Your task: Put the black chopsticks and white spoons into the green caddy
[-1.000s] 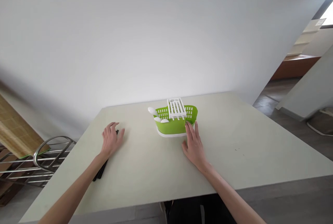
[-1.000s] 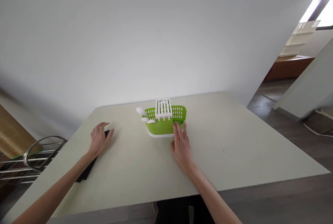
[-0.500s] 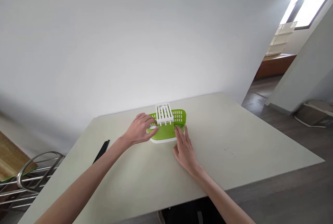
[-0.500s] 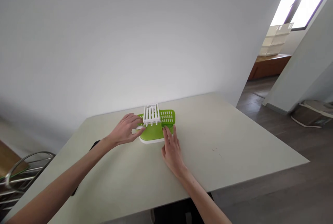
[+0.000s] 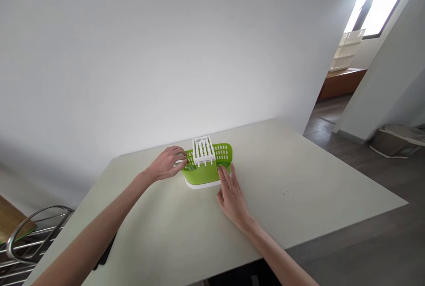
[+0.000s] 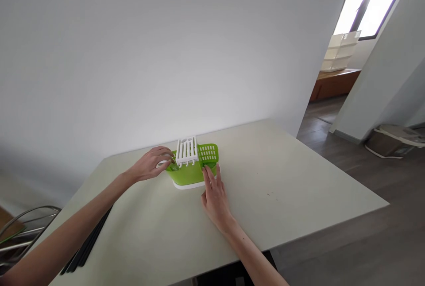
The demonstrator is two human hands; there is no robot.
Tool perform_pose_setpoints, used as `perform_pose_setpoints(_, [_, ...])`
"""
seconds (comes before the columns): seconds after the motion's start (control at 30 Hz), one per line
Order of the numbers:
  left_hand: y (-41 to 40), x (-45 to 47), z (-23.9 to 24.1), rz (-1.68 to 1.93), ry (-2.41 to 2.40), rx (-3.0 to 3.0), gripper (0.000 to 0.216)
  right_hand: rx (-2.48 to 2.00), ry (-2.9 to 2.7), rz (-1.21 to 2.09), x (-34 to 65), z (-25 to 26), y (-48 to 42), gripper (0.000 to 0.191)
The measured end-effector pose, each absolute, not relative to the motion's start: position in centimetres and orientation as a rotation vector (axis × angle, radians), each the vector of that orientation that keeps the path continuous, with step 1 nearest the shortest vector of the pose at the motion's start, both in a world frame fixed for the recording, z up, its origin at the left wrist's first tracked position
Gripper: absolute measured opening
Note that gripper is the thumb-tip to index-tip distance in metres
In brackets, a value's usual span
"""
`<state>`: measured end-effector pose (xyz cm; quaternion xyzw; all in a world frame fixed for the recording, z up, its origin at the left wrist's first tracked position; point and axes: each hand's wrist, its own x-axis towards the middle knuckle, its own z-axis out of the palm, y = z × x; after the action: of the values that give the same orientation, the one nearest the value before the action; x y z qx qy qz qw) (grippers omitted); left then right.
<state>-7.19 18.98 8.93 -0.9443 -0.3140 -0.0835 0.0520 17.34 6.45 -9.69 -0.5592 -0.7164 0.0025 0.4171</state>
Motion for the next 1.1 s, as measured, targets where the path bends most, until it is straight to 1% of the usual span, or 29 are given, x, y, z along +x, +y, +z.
perform_pose_setpoints(0.13, [19.7, -6.7, 8.1, -0.269, -1.012, -2.814, 0.044, -1.391, -1.791, 0.021, 17.4, -9.6, 6.5, 0.105])
perform_pose_setpoints(0.3, [19.4, -6.4, 7.5, -0.429, -1.004, -2.710, 0.038, -1.381, -1.774, 0.044, 17.2, -9.6, 6.6, 0.106])
perform_pose_setpoints(0.47, [19.1, -6.2, 7.1, -0.427, -0.977, -2.664, 0.039, -1.389, -1.779, 0.043, 17.2, -9.5, 6.6, 0.106])
perform_pose_setpoints(1.1, [22.0, -3.6, 7.9, -0.558, -1.262, -2.386, 0.046, -1.372, -1.791, 0.021, 17.4, -9.4, 6.4, 0.106])
